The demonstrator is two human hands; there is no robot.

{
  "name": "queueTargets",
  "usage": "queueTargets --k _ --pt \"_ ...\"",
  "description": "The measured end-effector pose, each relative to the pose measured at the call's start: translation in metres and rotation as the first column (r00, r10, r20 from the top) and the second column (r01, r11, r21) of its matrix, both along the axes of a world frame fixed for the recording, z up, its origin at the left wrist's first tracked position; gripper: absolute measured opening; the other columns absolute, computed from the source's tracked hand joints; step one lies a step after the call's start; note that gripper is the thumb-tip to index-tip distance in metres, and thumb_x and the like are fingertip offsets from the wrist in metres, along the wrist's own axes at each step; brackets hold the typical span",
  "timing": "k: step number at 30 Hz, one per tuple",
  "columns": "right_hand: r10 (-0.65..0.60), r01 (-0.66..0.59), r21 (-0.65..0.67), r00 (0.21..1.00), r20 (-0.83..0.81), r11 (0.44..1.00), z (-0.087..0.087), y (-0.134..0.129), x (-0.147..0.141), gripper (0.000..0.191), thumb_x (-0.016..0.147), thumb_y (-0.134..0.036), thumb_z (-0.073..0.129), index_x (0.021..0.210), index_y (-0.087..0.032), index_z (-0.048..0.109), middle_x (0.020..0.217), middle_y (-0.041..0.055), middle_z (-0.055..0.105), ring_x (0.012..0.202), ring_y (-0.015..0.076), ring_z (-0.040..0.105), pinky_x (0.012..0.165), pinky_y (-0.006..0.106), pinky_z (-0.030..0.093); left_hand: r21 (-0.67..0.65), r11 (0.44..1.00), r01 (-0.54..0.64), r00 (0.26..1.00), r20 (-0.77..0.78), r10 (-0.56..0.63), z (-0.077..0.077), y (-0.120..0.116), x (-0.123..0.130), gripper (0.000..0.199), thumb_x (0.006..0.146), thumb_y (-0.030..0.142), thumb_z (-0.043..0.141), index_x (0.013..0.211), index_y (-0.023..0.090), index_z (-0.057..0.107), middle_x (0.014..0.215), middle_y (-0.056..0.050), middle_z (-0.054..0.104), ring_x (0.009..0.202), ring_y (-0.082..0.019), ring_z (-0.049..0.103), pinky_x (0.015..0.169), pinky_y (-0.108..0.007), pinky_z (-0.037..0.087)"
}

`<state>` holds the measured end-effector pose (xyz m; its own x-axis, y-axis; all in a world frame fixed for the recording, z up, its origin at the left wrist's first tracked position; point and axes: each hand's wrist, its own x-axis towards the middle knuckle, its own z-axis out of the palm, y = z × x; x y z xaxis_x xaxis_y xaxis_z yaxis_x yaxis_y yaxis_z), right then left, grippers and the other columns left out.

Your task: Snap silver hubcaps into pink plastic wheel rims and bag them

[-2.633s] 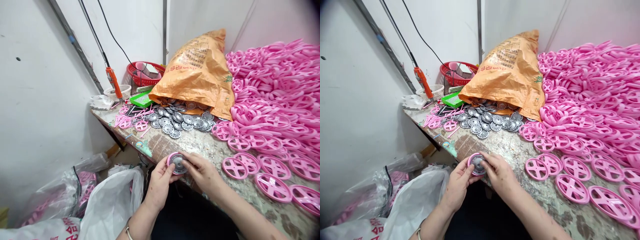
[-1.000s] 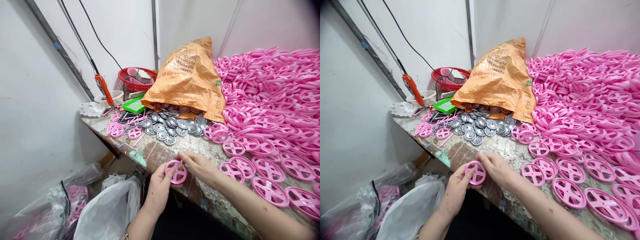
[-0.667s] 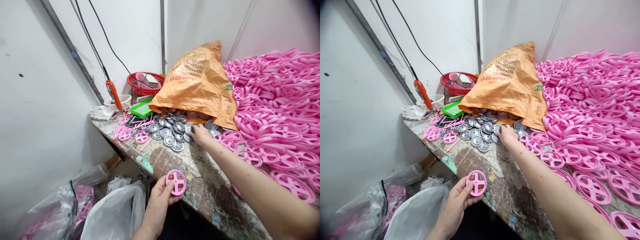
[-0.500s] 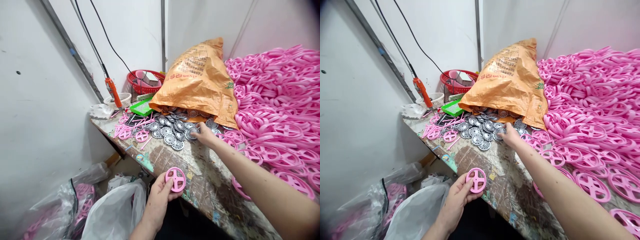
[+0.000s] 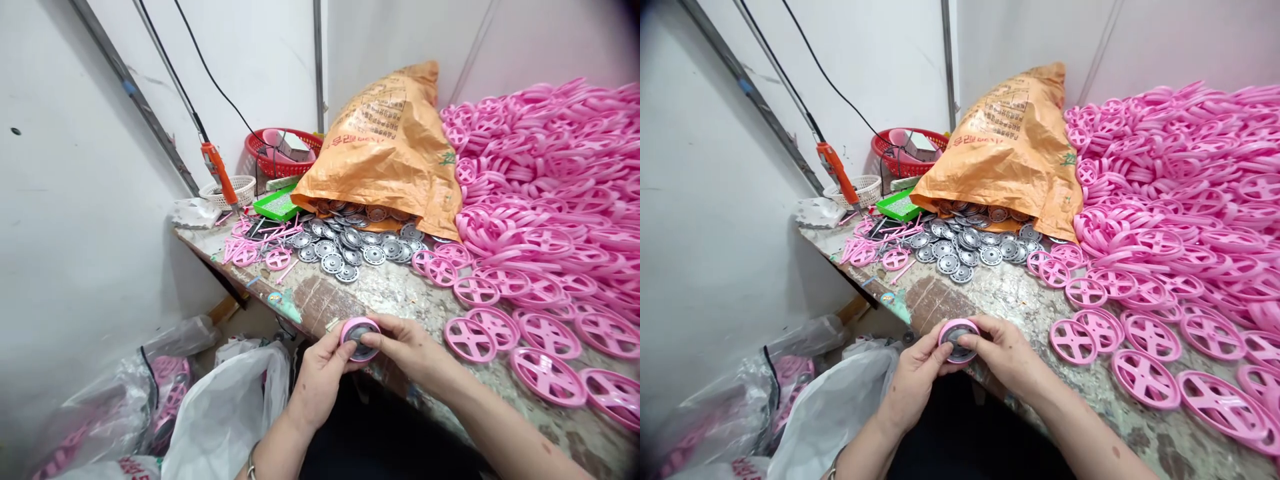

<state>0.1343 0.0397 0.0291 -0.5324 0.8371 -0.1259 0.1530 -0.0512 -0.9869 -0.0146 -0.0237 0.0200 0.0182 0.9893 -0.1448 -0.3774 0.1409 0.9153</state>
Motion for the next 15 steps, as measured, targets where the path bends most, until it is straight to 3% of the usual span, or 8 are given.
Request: queueTargets --k 2,6,8,10,13,15 --pt "0.0 -0.001 0.025 0.999 0.039 1.0 -0.001 -0.003 -0.001 0.021 0.078 -0.036 0.059 0.087 -0.017 0.066 0.081 0.0031 0.065 0.079 0.0179 0.06 0.072 0.03 0.047 -0.012 1.0 -0.027 0.999 -0.037 0.027 -0.003 -0.002 0.001 0.03 0.083 0.03 0.058 0.112 0.024 0.063 0.112 -0.002 0.065 0.099 -0.022 0.061 0.08 -0.032 0.055" --pt "-0.087 0.051 0.196 0.979 0.182 0.979 -0.004 -0.02 -0.009 0.023 0.084 -0.037 0.051 0.081 -0.018 0.062 0.077 0.0029 0.064 0.074 0.0167 0.059 0.069 0.029 0.048 -0.092 0.994 -0.063 0.995 -0.085 0.055 -0.006 -0.011 0.007 0.036 0.084 0.037 0.055 0.116 0.021 0.061 0.113 -0.005 0.066 0.092 -0.023 0.064 0.072 -0.032 0.056" --pt "-0.113 0.045 0.28 0.967 0.23 0.959 -0.002 -0.027 -0.004 0.03 0.089 -0.039 0.041 0.084 -0.019 0.063 0.081 0.0044 0.065 0.075 0.0169 0.059 0.07 0.03 0.048 -0.119 0.987 -0.105 0.984 -0.155 0.086 -0.009 -0.02 0.002 0.04 0.083 0.041 0.055 0.116 0.02 0.06 0.114 -0.006 0.065 0.093 -0.024 0.064 0.071 -0.031 0.056" --pt "-0.197 0.07 0.399 0.937 0.288 0.914 0.002 -0.028 0.015 0.035 0.091 -0.04 0.036 0.095 -0.019 0.064 0.092 0.0077 0.066 0.085 0.0196 0.06 0.077 0.035 0.048 -0.141 0.965 -0.221 0.944 -0.28 0.175 -0.017 -0.034 -0.017 0.043 0.08 0.045 0.057 0.115 0.02 0.061 0.116 -0.006 0.065 0.097 -0.026 0.063 0.073 -0.032 0.056" --pt "-0.474 0.105 0.637 0.762 0.442 0.764 -0.001 -0.022 0.068 0.045 0.086 -0.048 0.044 0.12 -0.021 0.055 0.117 0.0138 0.059 0.11 0.0288 0.052 0.09 0.047 0.042 -0.162 0.874 -0.458 0.784 -0.536 0.312 -0.044 -0.06 -0.066 0.046 0.074 0.049 0.06 0.109 0.02 0.064 0.114 -0.005 0.066 0.102 -0.031 0.061 0.077 -0.036 0.056" --pt "-0.613 0.013 0.748 0.582 0.534 0.664 -0.013 -0.014 0.108 0.068 0.077 -0.056 0.054 0.133 -0.019 0.044 0.129 0.0164 0.051 0.12 0.0351 0.042 0.096 0.053 0.036 -0.175 0.833 -0.525 0.665 -0.694 0.274 -0.069 -0.079 -0.103 0.046 0.07 0.051 0.059 0.103 0.02 0.066 0.112 -0.006 0.067 0.107 -0.035 0.058 0.083 -0.043 0.054"
